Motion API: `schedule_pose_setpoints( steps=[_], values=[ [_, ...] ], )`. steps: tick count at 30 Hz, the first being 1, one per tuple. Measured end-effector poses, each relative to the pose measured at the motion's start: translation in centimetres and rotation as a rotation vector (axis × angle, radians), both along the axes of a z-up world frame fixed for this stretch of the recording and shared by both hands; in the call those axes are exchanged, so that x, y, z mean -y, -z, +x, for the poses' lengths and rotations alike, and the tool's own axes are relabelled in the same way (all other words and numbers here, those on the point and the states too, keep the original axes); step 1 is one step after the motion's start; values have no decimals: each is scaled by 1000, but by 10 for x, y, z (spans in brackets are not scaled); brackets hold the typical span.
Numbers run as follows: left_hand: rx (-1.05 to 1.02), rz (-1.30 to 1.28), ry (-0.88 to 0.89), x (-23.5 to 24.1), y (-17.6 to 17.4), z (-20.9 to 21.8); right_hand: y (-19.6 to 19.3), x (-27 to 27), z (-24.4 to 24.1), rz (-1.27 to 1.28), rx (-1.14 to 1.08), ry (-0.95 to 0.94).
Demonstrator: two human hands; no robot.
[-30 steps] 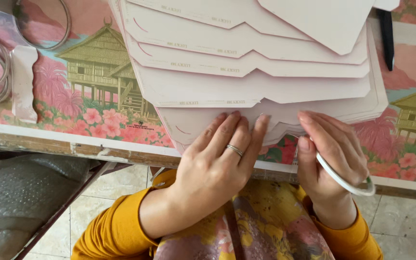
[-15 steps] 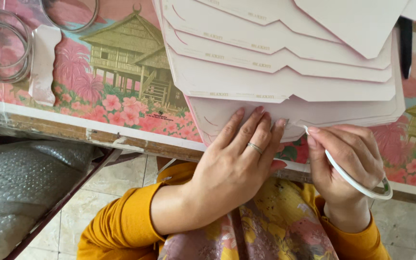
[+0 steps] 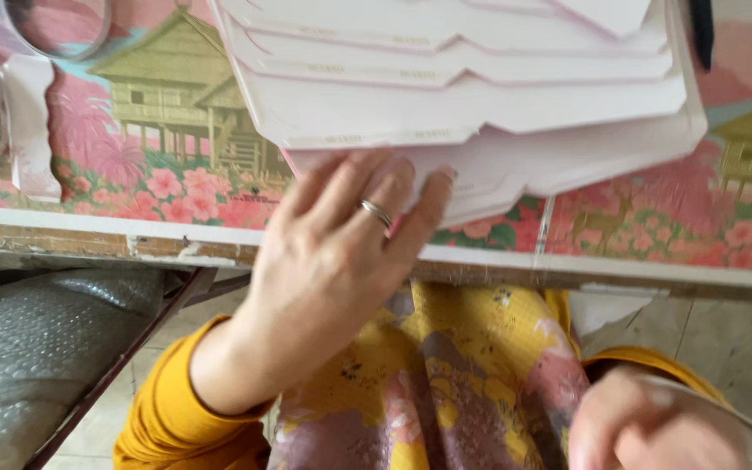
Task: The person applies clear adhesive tape to the edges of a stack of white paper sheets. They hold the stack with one hand and press the tape down with the other, working along the edges to secure the papers together.
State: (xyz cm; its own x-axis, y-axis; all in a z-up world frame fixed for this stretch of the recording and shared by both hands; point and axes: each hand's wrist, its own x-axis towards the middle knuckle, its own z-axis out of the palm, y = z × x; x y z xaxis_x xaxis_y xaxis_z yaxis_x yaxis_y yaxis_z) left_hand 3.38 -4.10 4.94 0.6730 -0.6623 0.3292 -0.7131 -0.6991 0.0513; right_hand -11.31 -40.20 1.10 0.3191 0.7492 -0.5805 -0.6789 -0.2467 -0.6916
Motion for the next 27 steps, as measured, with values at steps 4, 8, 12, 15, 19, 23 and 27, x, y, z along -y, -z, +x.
schedule_pose_setpoints(
  steps=[4,8,12,15,19,23,27],
  values=[
    [63,13,30,1,-11,8,-10,-20,-3,62,95,67],
    [115,151,91,6,-14,13,-26,-29,-5,166,303,163],
    [71,199,145,9,-19,17,-39,-44,-2,258,505,282],
    [139,336,127,16,-17,19,-48,-64,10,310,638,352],
    [125,331,138,16,-13,20,-37,-91,54,441,749,319],
    [249,56,163,17,-2,25,10,-106,68,-272,1254,1121],
    [313,-187,192,23,-6,32,28,-121,82,-433,1326,1066]
  ],
)
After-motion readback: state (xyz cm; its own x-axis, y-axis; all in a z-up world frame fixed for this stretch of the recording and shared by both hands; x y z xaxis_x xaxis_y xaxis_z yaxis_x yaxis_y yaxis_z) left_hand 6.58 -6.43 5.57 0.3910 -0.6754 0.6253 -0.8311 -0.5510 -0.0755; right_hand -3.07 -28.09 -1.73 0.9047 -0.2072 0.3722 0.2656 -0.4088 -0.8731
